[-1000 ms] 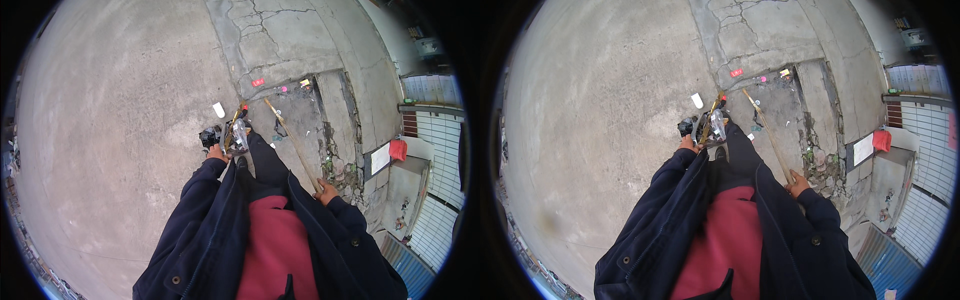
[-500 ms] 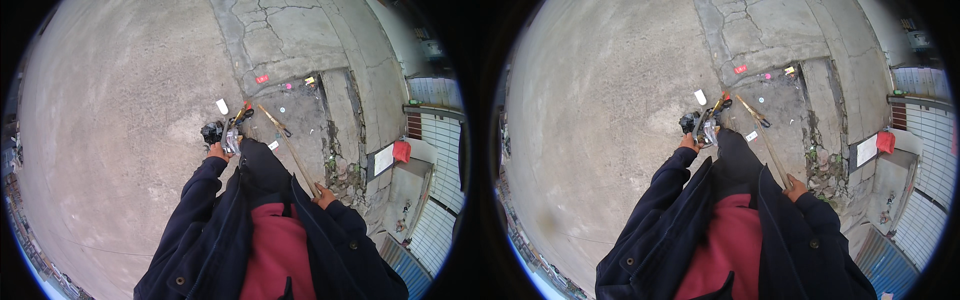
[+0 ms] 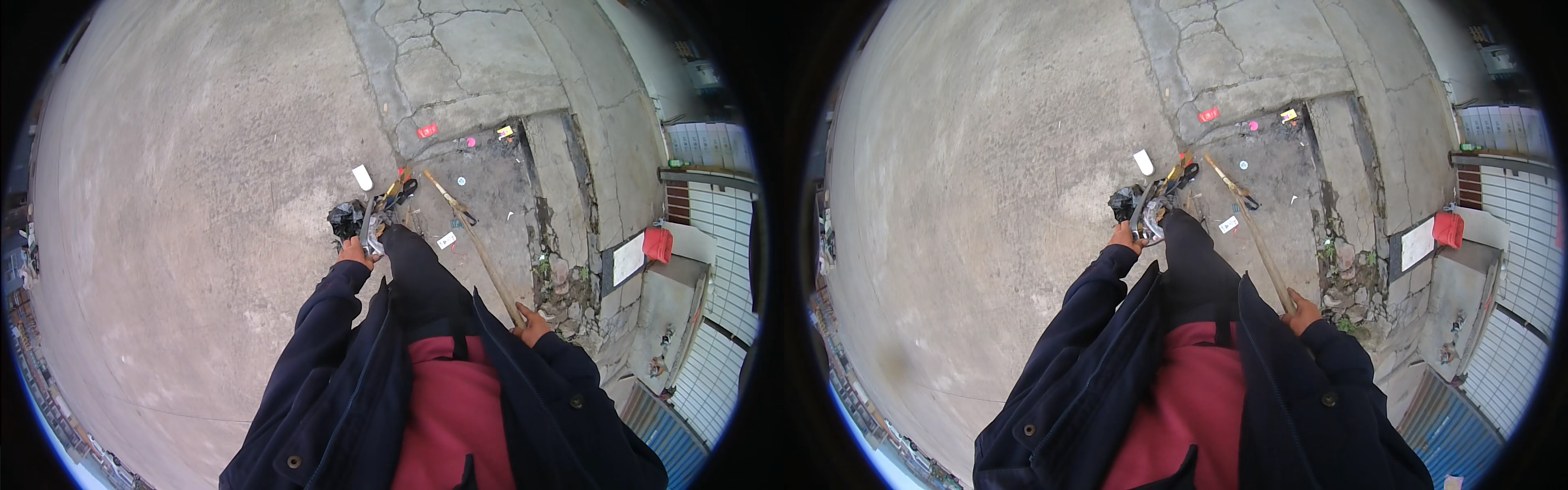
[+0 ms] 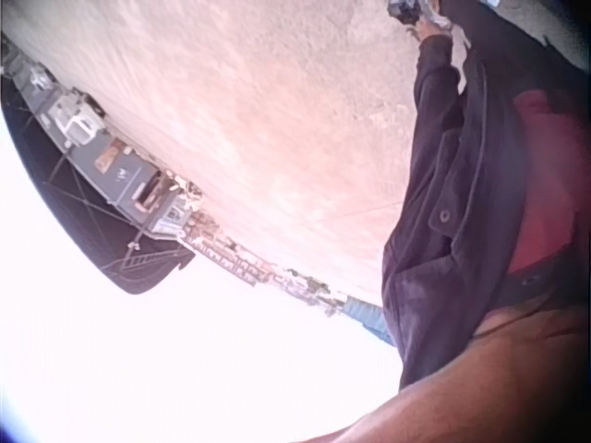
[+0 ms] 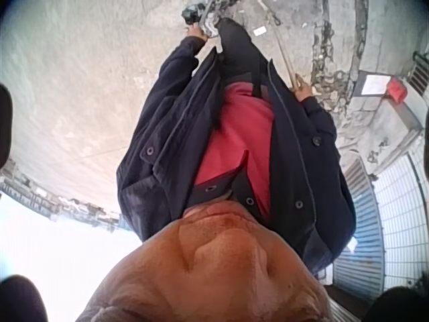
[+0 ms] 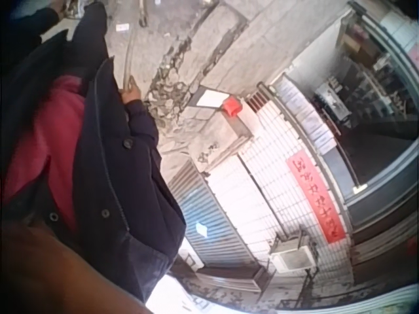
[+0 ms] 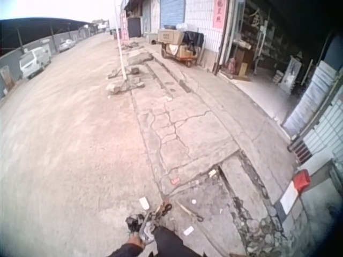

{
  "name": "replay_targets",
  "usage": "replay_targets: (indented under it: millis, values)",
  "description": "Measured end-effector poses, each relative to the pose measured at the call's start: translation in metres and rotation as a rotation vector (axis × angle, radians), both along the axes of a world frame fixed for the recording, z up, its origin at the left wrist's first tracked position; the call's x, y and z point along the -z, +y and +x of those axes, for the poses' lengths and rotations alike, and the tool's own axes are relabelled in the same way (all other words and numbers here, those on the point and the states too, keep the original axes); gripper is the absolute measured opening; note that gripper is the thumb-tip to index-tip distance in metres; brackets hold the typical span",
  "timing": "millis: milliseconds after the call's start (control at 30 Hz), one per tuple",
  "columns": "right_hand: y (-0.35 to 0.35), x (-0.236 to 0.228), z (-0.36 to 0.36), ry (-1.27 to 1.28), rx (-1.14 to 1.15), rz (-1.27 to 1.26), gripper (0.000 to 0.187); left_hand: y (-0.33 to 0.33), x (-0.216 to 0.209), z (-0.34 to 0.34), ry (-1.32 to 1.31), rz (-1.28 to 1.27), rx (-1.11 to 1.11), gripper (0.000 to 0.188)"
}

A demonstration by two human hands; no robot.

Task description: The person sweeps debris on a paved outdoor area using a broom and dustpan. They gather scattered trash into the dustpan and walk along the street, continuing to sweep and collect litter.

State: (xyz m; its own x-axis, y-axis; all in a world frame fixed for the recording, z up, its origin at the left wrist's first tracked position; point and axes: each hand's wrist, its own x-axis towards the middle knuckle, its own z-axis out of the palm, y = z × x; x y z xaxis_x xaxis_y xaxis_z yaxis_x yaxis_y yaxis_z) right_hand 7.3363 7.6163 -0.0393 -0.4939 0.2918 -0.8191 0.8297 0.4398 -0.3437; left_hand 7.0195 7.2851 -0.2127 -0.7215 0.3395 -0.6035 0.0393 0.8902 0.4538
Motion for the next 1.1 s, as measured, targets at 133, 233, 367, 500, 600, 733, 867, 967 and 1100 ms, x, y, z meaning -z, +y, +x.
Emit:
replay_targets:
  millis: [133,233,367,500,600,733,867,967,1100]
  values:
    - [-0.003,-0.010,0.008,0.035,0.043,-0.010,0.076,-0.004,0.005,-0.005,-0.053,-0.027,0.023,0.068]
    - [-0.005,-0.027,0.024,0.019,0.140,0.002,0.075,-0.006,0.009,-0.007,-0.029,0.013,0.063,0.068]
    - [0.011,-0.039,0.035,0.077,0.195,0.054,0.074,-0.009,0.009,-0.008,-0.030,0.022,0.063,0.066]
    - [0.065,-0.011,0.012,0.102,0.332,0.085,0.075,-0.009,0.005,-0.008,0.004,0.044,0.091,0.062]
    - [0.115,0.049,-0.038,0.074,0.424,0.174,0.074,-0.007,0.002,-0.008,-0.038,0.036,0.059,0.063]
    - [0.154,0.152,-0.118,0.109,0.563,0.266,0.069,-0.006,-0.001,-0.008,-0.047,0.003,0.054,0.064]
    - [0.145,0.150,-0.091,0.085,0.439,0.116,0.070,-0.006,-0.003,-0.008,-0.097,-0.039,0.057,0.064]
    - [0.139,0.083,-0.022,0.089,0.631,-0.086,0.074,-0.005,-0.004,-0.010,-0.083,-0.043,0.074,0.062]
    - [0.134,0.073,0.003,0.318,0.264,0.326,0.070,-0.002,-0.005,-0.009,-0.061,-0.061,0.068,0.063]
